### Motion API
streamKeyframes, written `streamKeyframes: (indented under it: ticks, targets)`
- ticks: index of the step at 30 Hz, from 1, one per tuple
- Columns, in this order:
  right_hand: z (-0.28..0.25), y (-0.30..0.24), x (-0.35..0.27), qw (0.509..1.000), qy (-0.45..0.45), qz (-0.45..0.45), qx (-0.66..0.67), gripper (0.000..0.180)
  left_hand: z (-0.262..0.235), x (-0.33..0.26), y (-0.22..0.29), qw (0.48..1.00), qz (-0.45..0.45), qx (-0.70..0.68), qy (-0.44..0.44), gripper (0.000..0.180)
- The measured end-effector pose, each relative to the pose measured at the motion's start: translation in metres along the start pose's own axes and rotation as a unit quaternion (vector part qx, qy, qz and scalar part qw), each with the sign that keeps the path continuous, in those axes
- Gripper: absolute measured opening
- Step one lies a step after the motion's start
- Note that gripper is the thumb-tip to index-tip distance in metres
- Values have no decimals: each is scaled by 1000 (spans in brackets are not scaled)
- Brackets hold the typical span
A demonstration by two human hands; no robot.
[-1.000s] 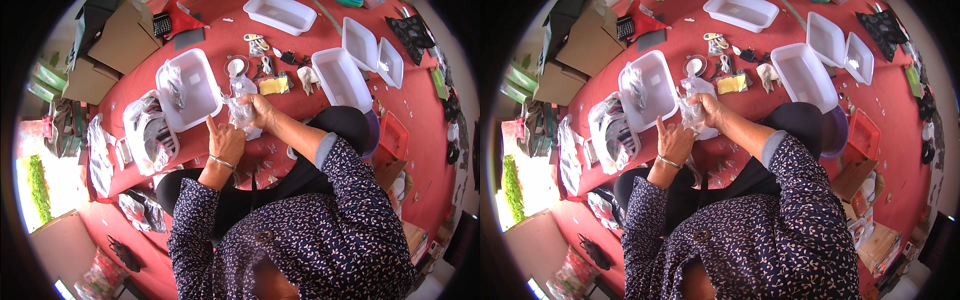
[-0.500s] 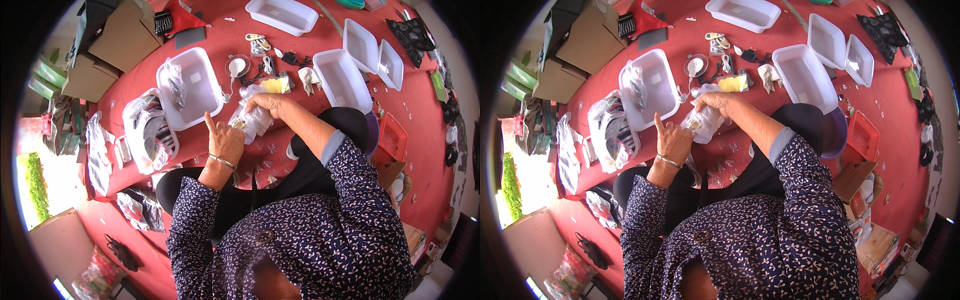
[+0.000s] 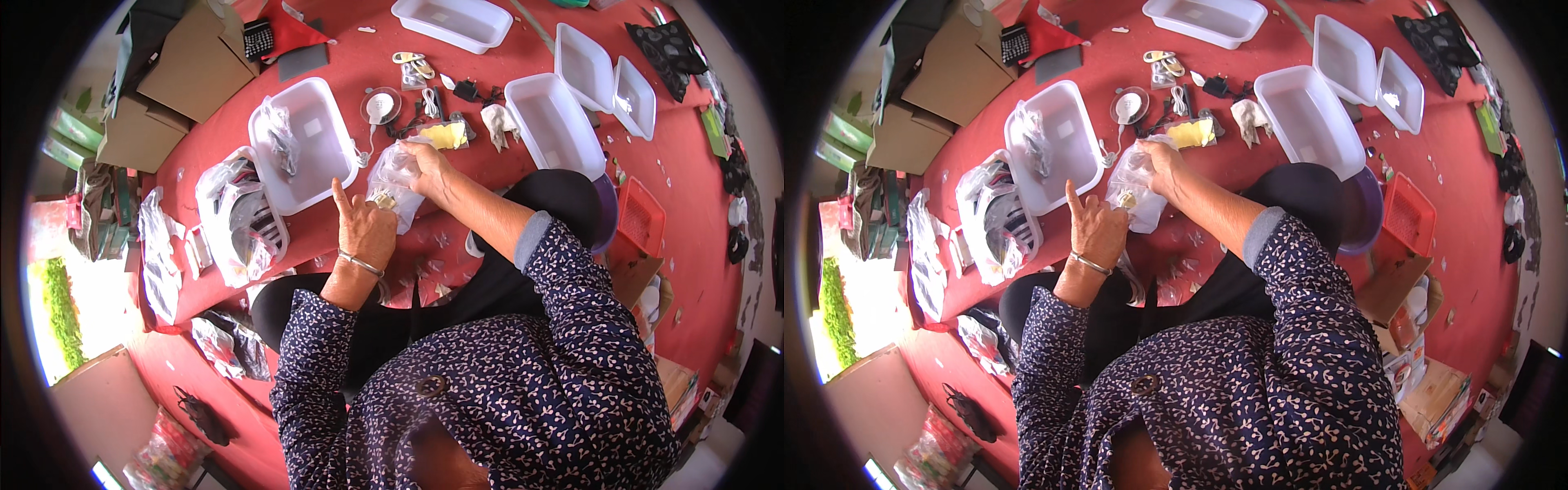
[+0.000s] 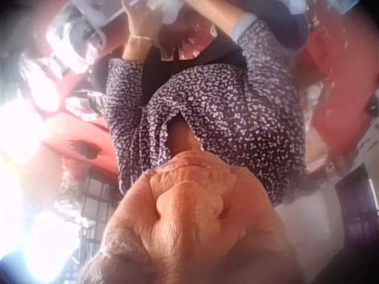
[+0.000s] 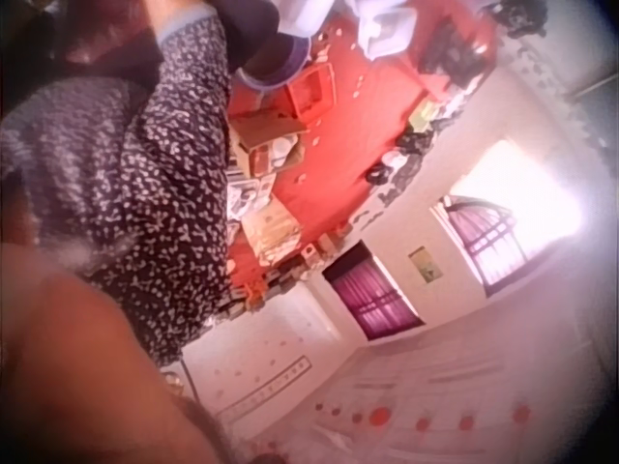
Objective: The person sits on the floor and sorts small items from plastic bags into white plastic containers. They handle various objects including cables, small electronics, and miscellaneous parts, placing them into different containers or back into bags.
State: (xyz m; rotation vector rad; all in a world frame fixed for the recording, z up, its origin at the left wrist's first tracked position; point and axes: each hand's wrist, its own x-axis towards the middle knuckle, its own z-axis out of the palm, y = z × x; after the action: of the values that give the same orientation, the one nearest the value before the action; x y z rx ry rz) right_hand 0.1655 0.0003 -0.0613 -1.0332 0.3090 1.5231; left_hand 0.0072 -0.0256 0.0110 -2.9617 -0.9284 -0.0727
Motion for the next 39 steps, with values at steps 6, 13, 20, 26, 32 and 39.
streamKeyframes:
  ticks: [6, 13, 20, 26, 32, 39]
  targets:
    - [-21, -14, 32, 995, 53, 54, -62, 17, -6, 0, -4, 1000, -1, -1, -7, 11]
    - [-15, -25, 16, 969, 55, 126, -205, 31, -1, -2, -3, 1000, 1, 5, 0, 12]
    - [-27, -31, 29, 823, 97, -202, -522, 32, -2, -1, -1, 1000, 10, 16, 0, 11]
    - [-29, -45, 39, 846, -14, -213, -488, 22, 0, -6, 3, 999, 12, 30, -24, 9]
    - [0, -50, 10, 935, 80, -131, -319, 17, -1, -8, 3, 999, 16, 25, -22, 12]
    - [7, -50, -6, 560, 61, -508, -652, 19, -23, 4, -15, 992, -33, -9, 122, 4]
